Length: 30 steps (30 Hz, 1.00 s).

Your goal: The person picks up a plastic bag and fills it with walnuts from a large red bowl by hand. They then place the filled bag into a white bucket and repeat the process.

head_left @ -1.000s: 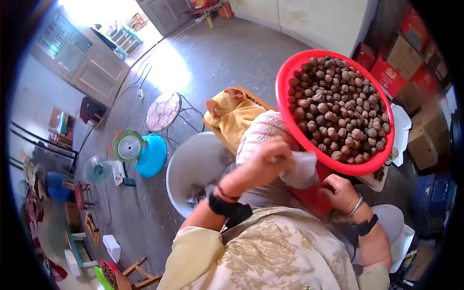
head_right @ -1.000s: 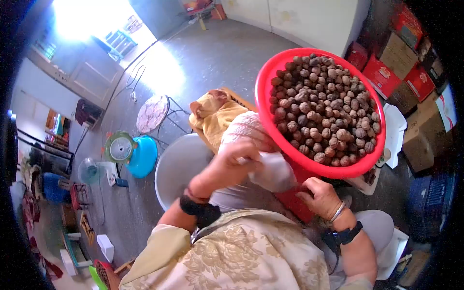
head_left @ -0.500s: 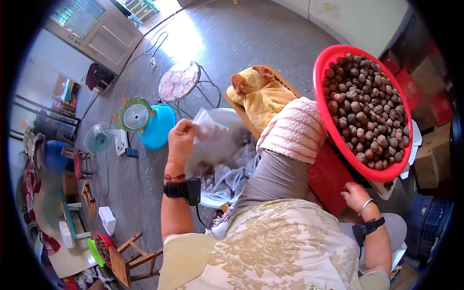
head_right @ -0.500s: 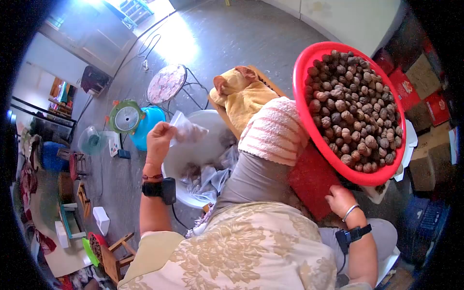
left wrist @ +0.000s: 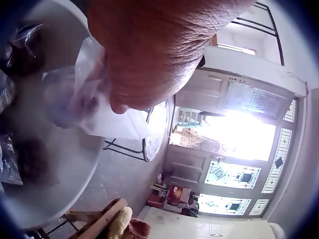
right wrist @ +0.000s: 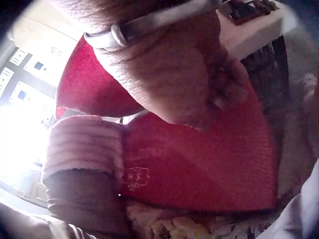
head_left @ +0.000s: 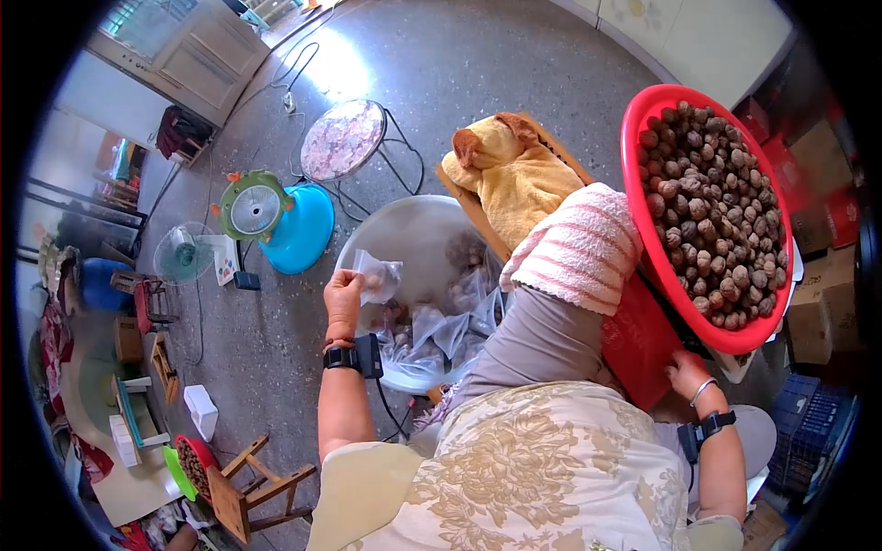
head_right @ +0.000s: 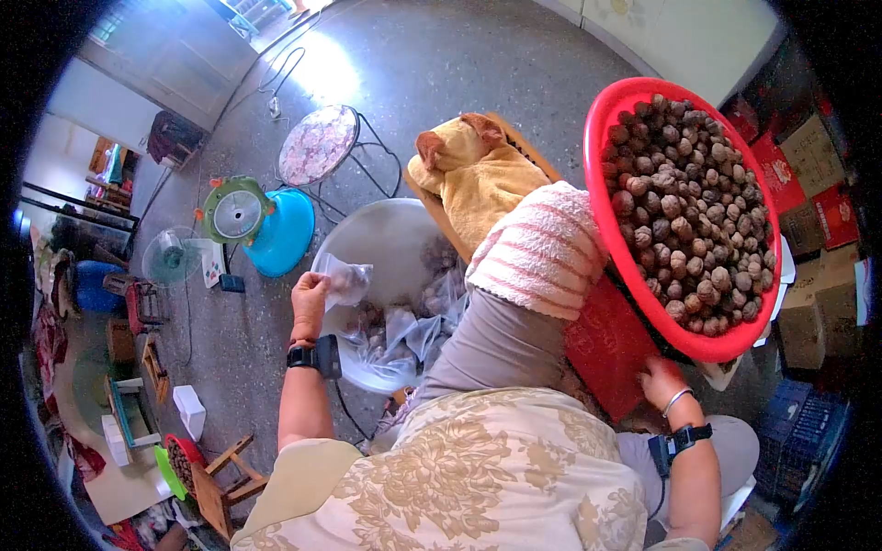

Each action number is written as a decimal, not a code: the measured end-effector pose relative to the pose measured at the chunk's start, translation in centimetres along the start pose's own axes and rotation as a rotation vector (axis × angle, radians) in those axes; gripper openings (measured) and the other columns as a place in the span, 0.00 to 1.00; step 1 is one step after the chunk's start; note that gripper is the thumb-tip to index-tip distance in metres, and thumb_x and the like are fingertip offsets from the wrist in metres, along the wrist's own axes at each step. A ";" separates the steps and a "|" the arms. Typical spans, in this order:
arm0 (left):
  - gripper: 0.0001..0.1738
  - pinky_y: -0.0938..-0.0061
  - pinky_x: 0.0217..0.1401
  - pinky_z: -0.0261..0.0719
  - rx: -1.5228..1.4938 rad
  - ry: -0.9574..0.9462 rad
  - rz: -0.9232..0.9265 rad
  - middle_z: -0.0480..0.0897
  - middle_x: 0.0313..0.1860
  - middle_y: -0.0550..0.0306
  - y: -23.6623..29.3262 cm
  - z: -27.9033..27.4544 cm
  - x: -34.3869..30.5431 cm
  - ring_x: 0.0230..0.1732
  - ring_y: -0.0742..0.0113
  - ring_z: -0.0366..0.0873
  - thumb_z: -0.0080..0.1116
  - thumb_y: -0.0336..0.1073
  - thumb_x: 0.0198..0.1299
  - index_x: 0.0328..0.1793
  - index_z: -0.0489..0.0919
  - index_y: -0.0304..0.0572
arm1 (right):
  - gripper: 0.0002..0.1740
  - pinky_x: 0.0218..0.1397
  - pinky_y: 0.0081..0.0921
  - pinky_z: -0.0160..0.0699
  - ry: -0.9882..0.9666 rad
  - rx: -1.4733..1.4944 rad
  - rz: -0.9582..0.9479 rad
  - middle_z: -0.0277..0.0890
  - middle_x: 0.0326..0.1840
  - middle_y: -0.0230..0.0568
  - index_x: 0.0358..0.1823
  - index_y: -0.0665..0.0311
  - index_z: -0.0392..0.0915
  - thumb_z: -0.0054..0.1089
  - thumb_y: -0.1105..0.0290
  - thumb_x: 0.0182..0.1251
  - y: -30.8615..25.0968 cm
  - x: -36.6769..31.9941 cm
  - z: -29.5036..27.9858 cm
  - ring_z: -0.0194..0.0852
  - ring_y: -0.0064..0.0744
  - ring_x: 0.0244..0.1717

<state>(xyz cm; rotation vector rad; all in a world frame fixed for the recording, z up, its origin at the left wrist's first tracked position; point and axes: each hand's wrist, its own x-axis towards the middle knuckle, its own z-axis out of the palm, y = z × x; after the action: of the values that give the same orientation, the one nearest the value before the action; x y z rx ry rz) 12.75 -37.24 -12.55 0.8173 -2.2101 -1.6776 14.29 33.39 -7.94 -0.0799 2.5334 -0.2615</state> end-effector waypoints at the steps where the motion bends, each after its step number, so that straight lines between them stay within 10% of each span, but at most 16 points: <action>1: 0.05 0.80 0.36 0.71 0.020 -0.001 0.003 0.79 0.30 0.70 -0.1 0.0 0.0 0.31 0.81 0.71 0.64 0.29 0.64 0.34 0.81 0.41 | 0.16 0.56 0.51 0.80 -0.014 -0.005 0.011 0.81 0.48 0.64 0.46 0.68 0.81 0.63 0.64 0.63 -0.2 -0.1 -0.1 0.79 0.65 0.51; 23: 0.07 0.73 0.35 0.77 0.180 0.116 -0.083 0.83 0.28 0.60 -10.6 -3.0 7.6 0.30 0.74 0.77 0.66 0.33 0.60 0.34 0.83 0.36 | 0.16 0.60 0.49 0.78 -0.019 0.203 0.172 0.80 0.54 0.62 0.52 0.66 0.81 0.58 0.64 0.67 4.1 0.9 2.1 0.77 0.65 0.56; 25: 0.07 0.74 0.35 0.76 0.225 0.125 -0.099 0.83 0.29 0.60 -12.1 -3.2 8.2 0.31 0.74 0.77 0.66 0.33 0.60 0.34 0.83 0.36 | 0.11 0.34 0.42 0.82 0.271 -0.128 -0.148 0.83 0.34 0.58 0.44 0.68 0.81 0.58 0.72 0.64 7.6 1.4 4.5 0.85 0.52 0.30; 30: 0.08 0.69 0.39 0.79 0.369 0.125 -0.196 0.86 0.33 0.54 -12.0 -3.3 8.4 0.34 0.67 0.82 0.66 0.34 0.59 0.37 0.84 0.35 | 0.10 0.38 0.43 0.83 0.153 -0.042 0.040 0.83 0.35 0.58 0.43 0.68 0.81 0.59 0.71 0.64 7.8 1.5 4.6 0.85 0.53 0.34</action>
<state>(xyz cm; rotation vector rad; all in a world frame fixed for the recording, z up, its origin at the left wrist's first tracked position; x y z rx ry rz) 11.03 -46.84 -23.96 1.2282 -2.4522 -1.2642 15.67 40.11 -14.06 -0.0257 2.6895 -0.2055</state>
